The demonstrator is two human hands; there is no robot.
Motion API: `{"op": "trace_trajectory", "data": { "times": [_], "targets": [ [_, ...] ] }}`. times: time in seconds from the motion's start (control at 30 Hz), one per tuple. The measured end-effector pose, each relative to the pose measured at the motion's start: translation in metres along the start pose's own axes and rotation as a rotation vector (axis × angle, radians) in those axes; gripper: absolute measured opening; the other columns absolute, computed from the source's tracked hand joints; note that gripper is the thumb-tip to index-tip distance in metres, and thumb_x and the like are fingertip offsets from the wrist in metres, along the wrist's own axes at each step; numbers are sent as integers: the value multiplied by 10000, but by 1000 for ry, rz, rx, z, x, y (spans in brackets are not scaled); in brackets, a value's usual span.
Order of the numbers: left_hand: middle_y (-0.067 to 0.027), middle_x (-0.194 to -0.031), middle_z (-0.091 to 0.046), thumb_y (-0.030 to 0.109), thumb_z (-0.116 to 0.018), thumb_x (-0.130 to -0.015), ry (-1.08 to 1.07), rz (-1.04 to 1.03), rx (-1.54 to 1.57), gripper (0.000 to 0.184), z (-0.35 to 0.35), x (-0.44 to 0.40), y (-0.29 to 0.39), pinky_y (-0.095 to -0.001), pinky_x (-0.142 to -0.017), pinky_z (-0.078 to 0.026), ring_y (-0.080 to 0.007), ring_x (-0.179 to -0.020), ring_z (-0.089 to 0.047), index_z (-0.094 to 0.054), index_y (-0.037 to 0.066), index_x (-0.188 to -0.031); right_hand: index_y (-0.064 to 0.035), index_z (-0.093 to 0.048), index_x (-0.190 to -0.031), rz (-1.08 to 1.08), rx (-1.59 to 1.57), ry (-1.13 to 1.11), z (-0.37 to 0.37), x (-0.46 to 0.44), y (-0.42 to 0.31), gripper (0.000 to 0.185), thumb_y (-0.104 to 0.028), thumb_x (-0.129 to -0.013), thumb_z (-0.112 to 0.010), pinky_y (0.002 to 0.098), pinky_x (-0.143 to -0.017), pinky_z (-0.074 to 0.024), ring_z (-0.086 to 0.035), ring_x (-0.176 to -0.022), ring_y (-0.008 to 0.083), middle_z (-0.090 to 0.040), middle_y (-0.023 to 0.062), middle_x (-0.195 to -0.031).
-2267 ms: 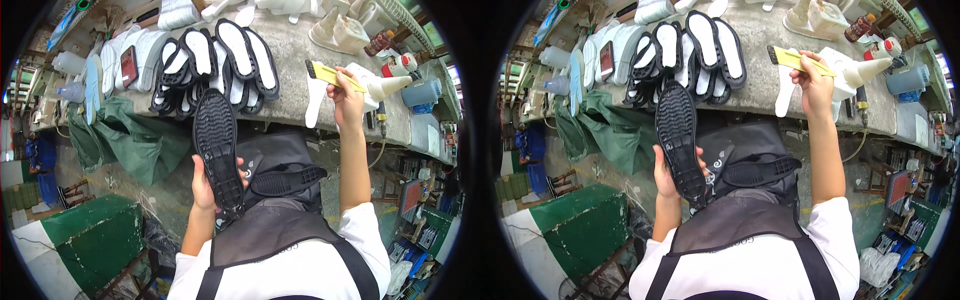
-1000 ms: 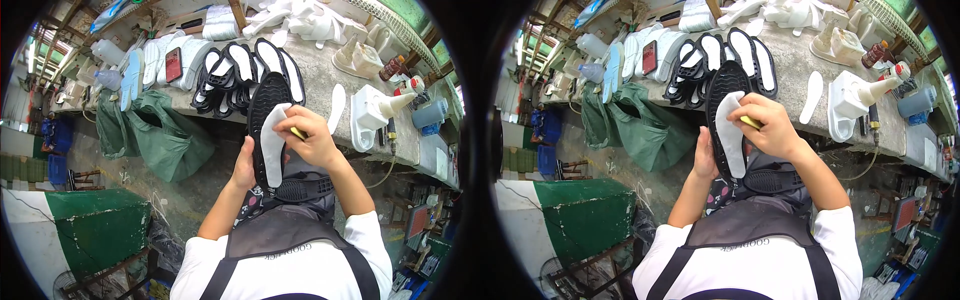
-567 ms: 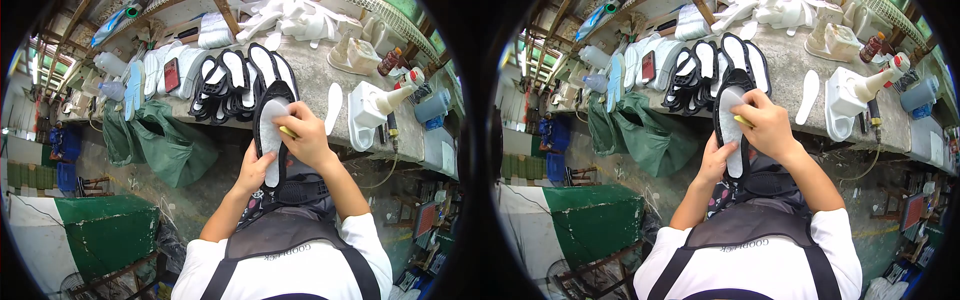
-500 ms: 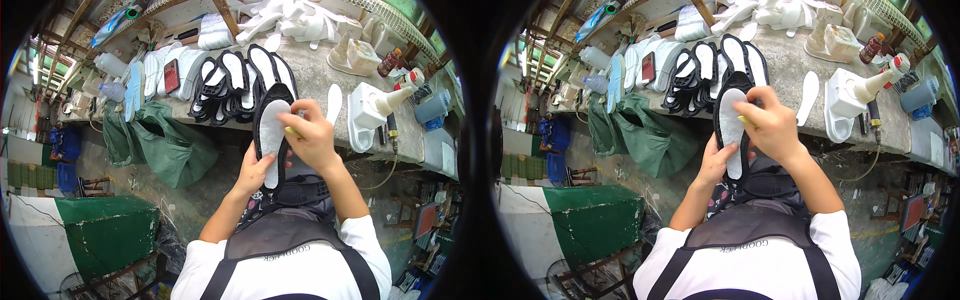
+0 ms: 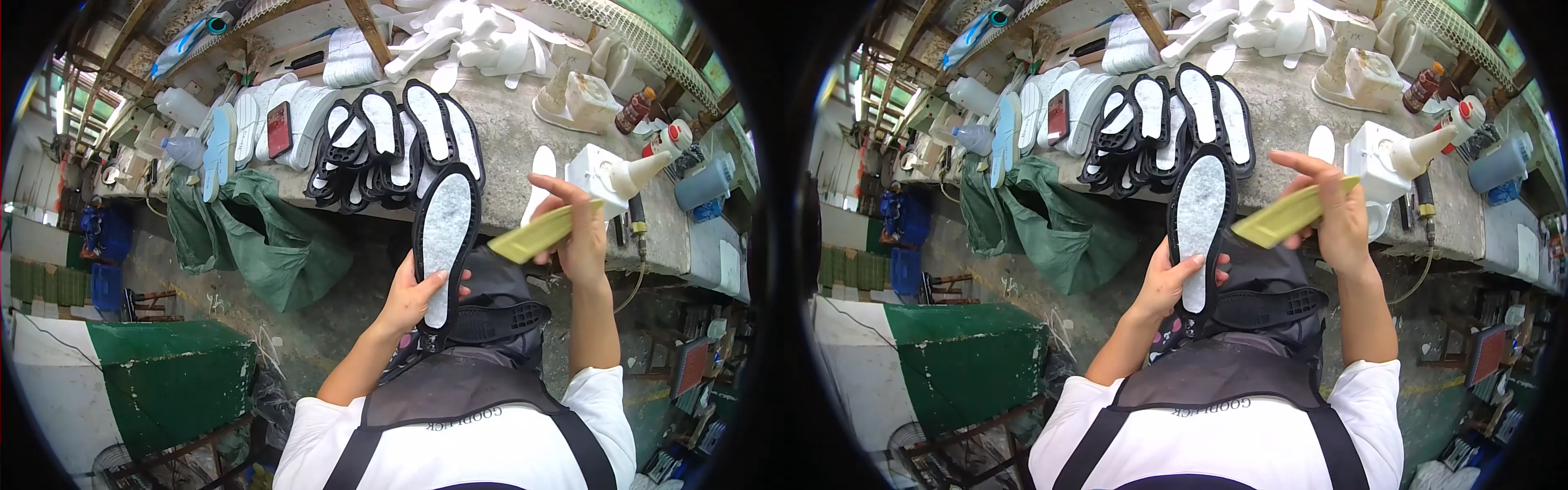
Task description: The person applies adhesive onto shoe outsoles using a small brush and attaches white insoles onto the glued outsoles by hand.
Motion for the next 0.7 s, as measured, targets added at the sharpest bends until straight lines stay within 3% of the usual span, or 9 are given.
{"op": "trace_trajectory", "data": {
  "times": [0.07,0.1,0.13,0.27,0.3,0.4,0.47,0.6,0.7],
  "targets": [
    [-219,-1064,-650,45,-557,-925,4,-8,6,380,-3,5,2,-407,-759,-607,-286,-882,-700,-428,-13,-1278,5,-681,-1109,-19,7,-128,-27,-2,-2,296,-223,-1000,-527,202,-568,-506,-645,-706,93,-656,53,-794],
    [-215,-1075,-644,39,-555,-925,12,-22,12,378,-6,7,2,-410,-767,-608,-287,-901,-696,-428,-14,-1277,-28,-692,-1070,54,189,-293,-45,-5,-6,221,8,-861,-630,246,-605,-525,-679,-795,156,-681,66,-886],
    [-211,-1087,-638,33,-553,-924,17,-36,17,377,-7,10,2,-413,-775,-610,-287,-920,-693,-427,-14,-1276,-43,-693,-1012,332,439,-431,-67,-7,-16,229,46,-803,-656,312,-615,-529,-681,-806,236,-677,104,-858],
    [-187,-1101,-622,-8,-540,-912,33,-6,-19,395,-2,17,2,-423,-764,-620,-292,-957,-683,-408,-14,-1285,-39,-675,-931,415,686,-173,-60,-29,-3,192,39,-757,-658,376,-619,-523,-647,-754,306,-653,128,-815],
    [-196,-1243,-569,80,-597,-883,-18,33,-66,552,3,19,-2,-438,-927,-548,-297,-1109,-623,-360,-2,-1374,-61,-679,-941,527,798,-240,-72,-16,-3,254,35,-707,-669,366,-596,-514,-634,-702,287,-622,102,-753],
    [-192,-1427,-435,283,-666,-822,-136,-141,-106,822,11,21,26,-407,-1101,-375,-278,-1294,-485,-252,8,-1477,-68,-681,-935,599,712,-636,-122,38,4,279,54,-684,-672,332,-560,-517,-630,-630,246,-624,82,-731],
    [-177,-1526,-296,520,-685,-742,-154,-217,-136,1093,15,16,47,-374,-1163,-236,-257,-1404,-333,-125,12,-1531,-63,-681,-939,590,552,-438,-97,29,-18,282,75,-694,-668,309,-553,-524,-642,-626,237,-654,90,-766],
    [-192,-1298,-538,503,-646,-824,4,-272,-272,993,56,-11,96,-333,-857,-508,-260,-1010,-619,-148,4,-1523,-10,-657,-978,496,235,132,-8,38,-39,178,93,-842,-609,248,-556,-513,-640,-639,159,-655,150,-853],
    [-185,-1198,-611,363,-589,-914,146,-320,-234,804,80,-47,140,-304,-713,-556,-222,-836,-671,-202,-14,-1510,7,-643,-987,426,174,183,9,44,-19,159,92,-863,-591,239,-552,-504,-625,-617,151,-630,154,-861]
  ]
}}
Point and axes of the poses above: each hand's wrist, its own x-axis away from the middle knuckle, its own z-axis out of the back of the hand, y = z × x, the point moved 8 cm from there along -x, towards the middle knuckle
